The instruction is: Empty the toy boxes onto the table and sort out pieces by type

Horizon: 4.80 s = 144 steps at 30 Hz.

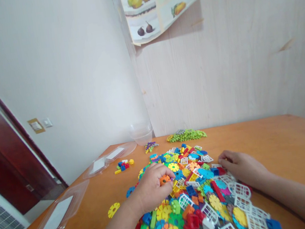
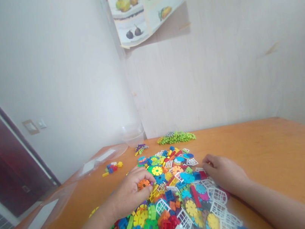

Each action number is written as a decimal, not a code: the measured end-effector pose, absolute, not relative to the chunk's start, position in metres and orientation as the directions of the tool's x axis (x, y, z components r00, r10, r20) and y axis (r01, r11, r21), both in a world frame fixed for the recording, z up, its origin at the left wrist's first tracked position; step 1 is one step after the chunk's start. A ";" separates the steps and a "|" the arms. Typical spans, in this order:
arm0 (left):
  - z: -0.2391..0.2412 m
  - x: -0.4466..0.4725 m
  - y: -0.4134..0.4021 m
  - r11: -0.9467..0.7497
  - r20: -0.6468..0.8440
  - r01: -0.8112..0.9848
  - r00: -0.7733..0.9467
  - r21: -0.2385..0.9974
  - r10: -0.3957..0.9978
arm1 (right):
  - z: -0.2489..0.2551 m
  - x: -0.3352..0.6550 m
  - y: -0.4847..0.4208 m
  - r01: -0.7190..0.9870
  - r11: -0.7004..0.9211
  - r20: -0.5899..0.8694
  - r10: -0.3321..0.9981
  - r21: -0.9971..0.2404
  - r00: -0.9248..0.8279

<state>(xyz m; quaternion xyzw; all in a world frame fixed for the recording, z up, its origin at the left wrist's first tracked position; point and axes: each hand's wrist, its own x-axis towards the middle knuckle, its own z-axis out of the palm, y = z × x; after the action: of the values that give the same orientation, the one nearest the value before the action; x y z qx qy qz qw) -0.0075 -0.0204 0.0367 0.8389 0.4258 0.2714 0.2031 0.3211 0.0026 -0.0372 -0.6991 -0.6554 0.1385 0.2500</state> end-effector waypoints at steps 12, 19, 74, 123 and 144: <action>0.033 -0.014 -0.008 -0.217 0.156 0.248 0.244 0.944 0.957 | -0.037 0.321 0.004 0.841 -0.020 0.136 0.985 -0.541 0.110; 0.023 -0.015 -0.001 -0.184 0.140 0.232 0.196 0.955 0.971 | -0.039 0.322 0.003 0.838 -0.010 0.141 0.985 -0.545 0.103; -0.018 -0.072 0.054 -0.094 0.091 0.010 -0.357 0.996 0.930 | 0.038 0.109 0.181 0.908 0.414 0.055 0.907 0.058 -0.417; -0.024 -0.063 0.054 -0.167 0.181 0.248 -0.037 0.954 0.983 | 0.079 0.127 0.106 0.713 0.571 -0.400 0.591 -0.407 -0.701; -0.009 -0.054 0.038 -0.167 0.134 0.257 0.140 0.952 0.981 | 0.084 0.227 0.017 0.715 0.440 -0.126 0.799 -0.544 -0.588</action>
<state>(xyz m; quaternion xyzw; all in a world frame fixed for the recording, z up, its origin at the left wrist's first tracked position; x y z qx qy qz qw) -0.0541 0.0381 -0.0085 0.6290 0.4921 0.4335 0.4175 0.2274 0.0168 0.0842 -0.4478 -0.8452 0.2819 0.0749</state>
